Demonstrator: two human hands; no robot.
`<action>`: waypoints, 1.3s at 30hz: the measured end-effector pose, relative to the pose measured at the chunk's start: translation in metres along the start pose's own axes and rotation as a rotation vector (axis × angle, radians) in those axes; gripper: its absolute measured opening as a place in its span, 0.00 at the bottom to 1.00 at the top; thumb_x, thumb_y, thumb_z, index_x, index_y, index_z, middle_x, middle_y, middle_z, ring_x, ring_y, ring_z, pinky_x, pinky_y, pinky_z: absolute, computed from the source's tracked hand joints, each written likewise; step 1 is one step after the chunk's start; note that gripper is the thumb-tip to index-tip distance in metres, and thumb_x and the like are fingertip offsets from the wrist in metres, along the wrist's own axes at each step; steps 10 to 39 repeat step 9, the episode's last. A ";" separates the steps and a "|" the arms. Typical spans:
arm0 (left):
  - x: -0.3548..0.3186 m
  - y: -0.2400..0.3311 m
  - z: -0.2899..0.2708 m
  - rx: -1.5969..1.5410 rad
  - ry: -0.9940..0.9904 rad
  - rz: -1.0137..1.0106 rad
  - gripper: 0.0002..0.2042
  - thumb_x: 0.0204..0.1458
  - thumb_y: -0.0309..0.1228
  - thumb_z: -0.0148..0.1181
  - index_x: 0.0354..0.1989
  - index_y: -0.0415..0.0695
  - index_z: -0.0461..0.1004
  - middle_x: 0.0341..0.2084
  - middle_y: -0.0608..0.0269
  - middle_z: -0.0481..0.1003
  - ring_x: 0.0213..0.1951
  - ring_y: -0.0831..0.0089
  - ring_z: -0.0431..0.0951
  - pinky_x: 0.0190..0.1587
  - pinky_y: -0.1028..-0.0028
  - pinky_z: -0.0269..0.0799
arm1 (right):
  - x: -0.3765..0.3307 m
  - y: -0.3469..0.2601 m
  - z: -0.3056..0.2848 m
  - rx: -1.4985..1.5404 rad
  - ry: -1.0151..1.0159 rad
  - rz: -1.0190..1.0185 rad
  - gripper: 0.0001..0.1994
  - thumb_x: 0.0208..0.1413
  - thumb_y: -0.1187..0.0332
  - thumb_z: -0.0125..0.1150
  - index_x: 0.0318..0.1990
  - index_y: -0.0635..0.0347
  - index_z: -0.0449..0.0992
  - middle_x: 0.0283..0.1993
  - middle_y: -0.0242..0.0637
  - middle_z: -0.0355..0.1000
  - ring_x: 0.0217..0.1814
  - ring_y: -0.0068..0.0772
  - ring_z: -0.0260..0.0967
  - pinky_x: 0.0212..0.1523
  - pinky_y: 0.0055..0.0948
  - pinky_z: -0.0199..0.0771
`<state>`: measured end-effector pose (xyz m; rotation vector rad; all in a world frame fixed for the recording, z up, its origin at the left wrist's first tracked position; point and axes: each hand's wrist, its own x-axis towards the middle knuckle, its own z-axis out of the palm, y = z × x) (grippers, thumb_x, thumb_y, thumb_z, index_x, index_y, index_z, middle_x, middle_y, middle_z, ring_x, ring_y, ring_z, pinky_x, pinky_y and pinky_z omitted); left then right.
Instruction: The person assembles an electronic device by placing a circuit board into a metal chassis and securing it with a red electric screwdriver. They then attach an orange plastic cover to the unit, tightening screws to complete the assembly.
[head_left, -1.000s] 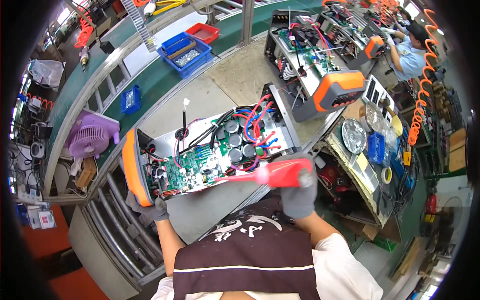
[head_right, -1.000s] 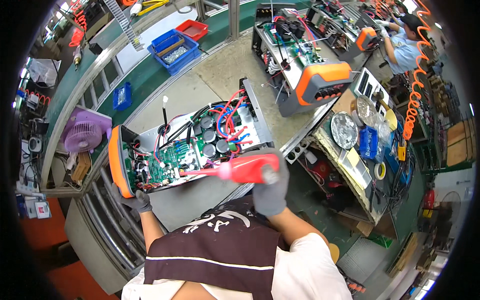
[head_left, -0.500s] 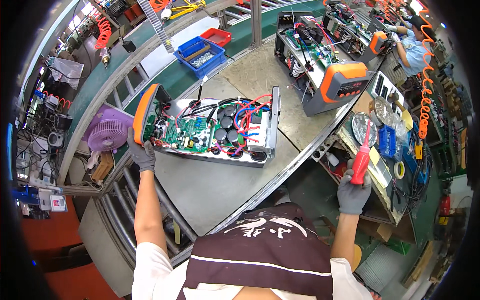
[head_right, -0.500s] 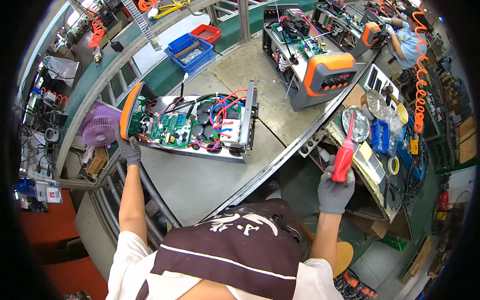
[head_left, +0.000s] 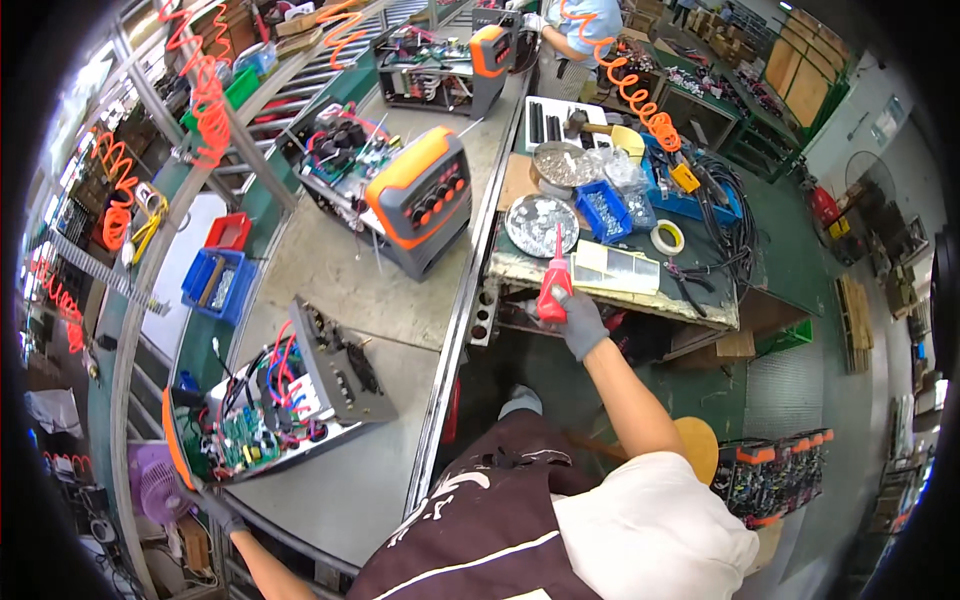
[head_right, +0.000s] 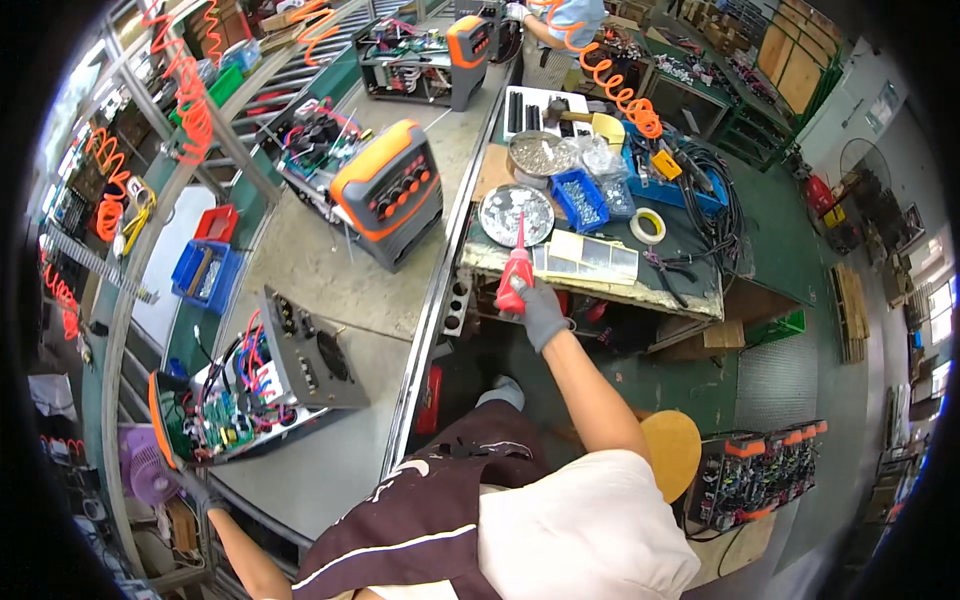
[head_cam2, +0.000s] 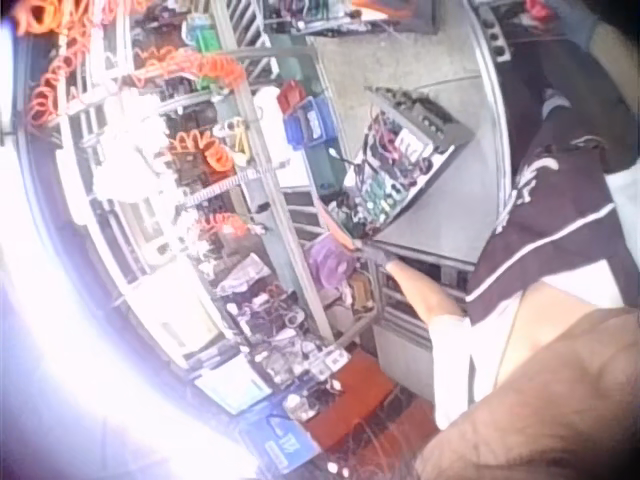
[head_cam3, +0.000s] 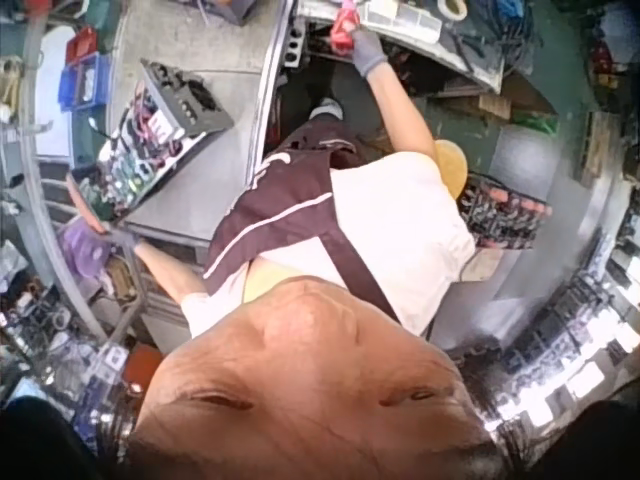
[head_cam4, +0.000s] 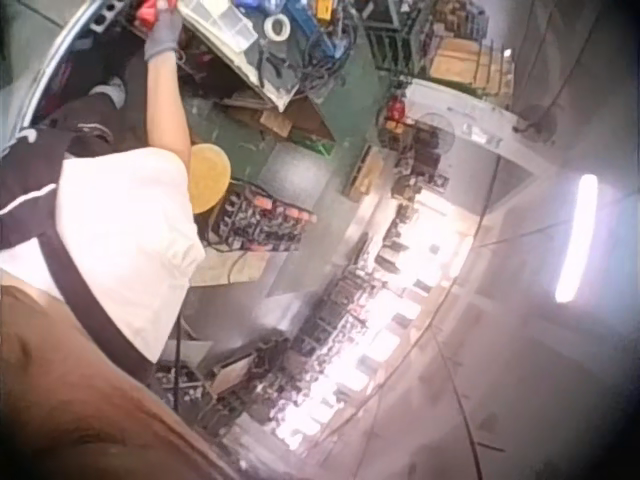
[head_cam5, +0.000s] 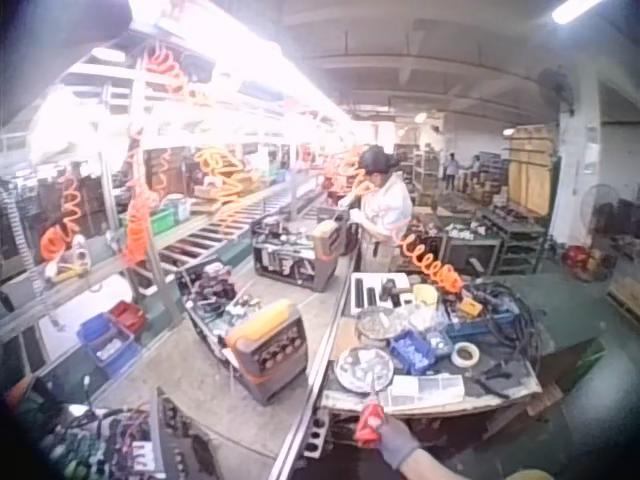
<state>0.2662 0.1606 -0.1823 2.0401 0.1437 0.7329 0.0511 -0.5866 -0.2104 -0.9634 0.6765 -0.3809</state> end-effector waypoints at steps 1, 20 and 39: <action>-0.004 0.018 0.009 -0.017 -0.001 -0.010 0.30 0.62 0.47 0.50 0.67 0.43 0.54 0.64 0.52 0.59 0.60 0.59 0.63 0.61 0.61 0.60 | 0.020 -0.009 -0.010 -0.079 0.091 -0.075 0.21 0.58 0.59 0.60 0.55 0.60 0.69 0.43 0.39 0.75 0.42 0.32 0.74 0.38 0.34 0.76; -0.087 0.138 0.114 0.060 0.124 -0.101 0.30 0.62 0.47 0.49 0.67 0.44 0.55 0.62 0.51 0.61 0.59 0.59 0.65 0.59 0.62 0.62 | 0.181 -0.083 -0.090 -1.308 0.719 -0.342 0.22 0.49 0.57 0.66 0.51 0.52 0.71 0.47 0.50 0.74 0.48 0.55 0.72 0.48 0.47 0.71; -0.087 0.138 0.114 0.060 0.124 -0.101 0.30 0.62 0.47 0.49 0.67 0.44 0.55 0.62 0.51 0.61 0.59 0.59 0.65 0.59 0.62 0.62 | 0.181 -0.083 -0.090 -1.308 0.719 -0.342 0.22 0.49 0.57 0.66 0.51 0.52 0.71 0.47 0.50 0.74 0.48 0.55 0.72 0.48 0.47 0.71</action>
